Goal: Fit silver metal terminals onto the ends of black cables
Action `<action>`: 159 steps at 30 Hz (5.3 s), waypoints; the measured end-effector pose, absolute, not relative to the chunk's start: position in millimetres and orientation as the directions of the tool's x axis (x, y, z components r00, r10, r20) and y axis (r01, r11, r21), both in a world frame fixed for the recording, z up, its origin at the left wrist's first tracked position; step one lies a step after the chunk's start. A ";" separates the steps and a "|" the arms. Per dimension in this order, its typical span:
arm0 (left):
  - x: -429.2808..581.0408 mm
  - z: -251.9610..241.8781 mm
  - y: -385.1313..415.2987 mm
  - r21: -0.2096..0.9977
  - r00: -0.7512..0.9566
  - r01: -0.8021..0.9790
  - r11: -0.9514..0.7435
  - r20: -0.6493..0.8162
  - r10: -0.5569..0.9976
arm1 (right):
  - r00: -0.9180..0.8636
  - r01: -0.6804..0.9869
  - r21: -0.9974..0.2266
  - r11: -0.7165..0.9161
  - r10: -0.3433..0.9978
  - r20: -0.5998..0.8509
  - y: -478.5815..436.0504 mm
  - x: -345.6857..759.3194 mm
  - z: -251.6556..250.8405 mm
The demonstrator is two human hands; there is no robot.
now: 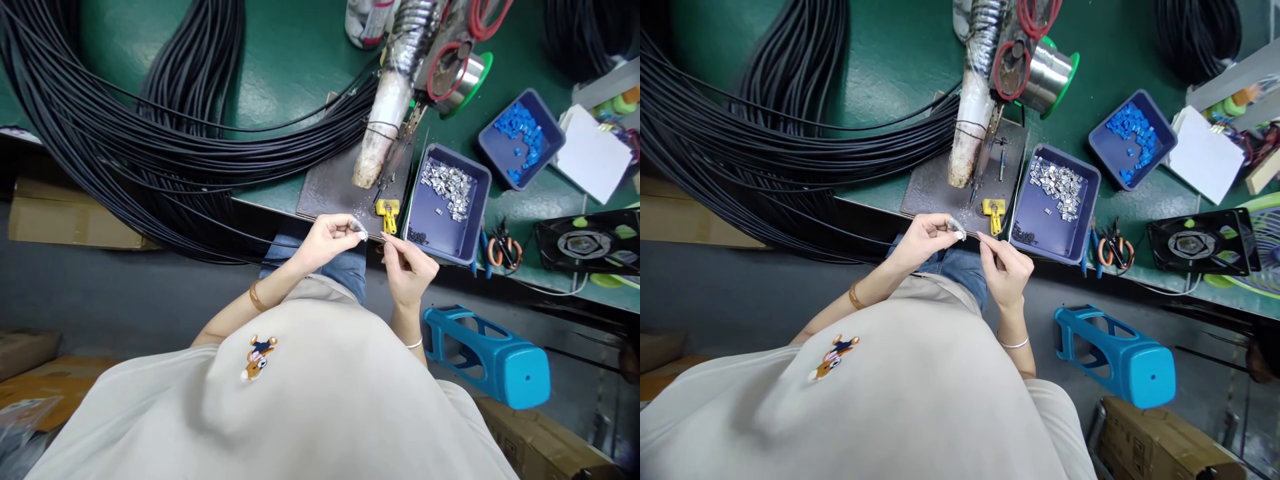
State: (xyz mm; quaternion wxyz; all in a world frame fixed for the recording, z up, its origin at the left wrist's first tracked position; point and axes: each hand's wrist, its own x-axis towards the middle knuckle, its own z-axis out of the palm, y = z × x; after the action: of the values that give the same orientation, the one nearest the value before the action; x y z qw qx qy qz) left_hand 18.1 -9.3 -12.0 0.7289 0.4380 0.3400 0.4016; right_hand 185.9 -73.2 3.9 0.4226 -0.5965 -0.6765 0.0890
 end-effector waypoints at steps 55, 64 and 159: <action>6.1 -5.2 -17.0 0.961 0.534 -0.229 0.156 -0.010 0.846 | 0.236 0.286 -0.958 -0.015 0.970 0.055 -57.7 181.0 4.4; 7.9 -5.6 -16.0 0.950 0.542 -0.244 0.195 -0.033 0.840 | 0.071 0.374 -0.926 0.060 0.993 0.093 -57.7 180.3 10.2; 23.5 12.6 -19.4 0.993 0.564 -0.028 -0.113 0.109 0.819 | 0.429 0.807 -0.572 -0.144 0.808 0.402 -39.4 267.1 33.2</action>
State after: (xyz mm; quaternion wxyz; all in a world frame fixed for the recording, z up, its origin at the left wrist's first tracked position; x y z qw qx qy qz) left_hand 23.5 -19.4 12.6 0.5936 0.6554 0.3018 0.3565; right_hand 267.1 -39.4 33.2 0.3777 -0.7563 -0.5341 0.0007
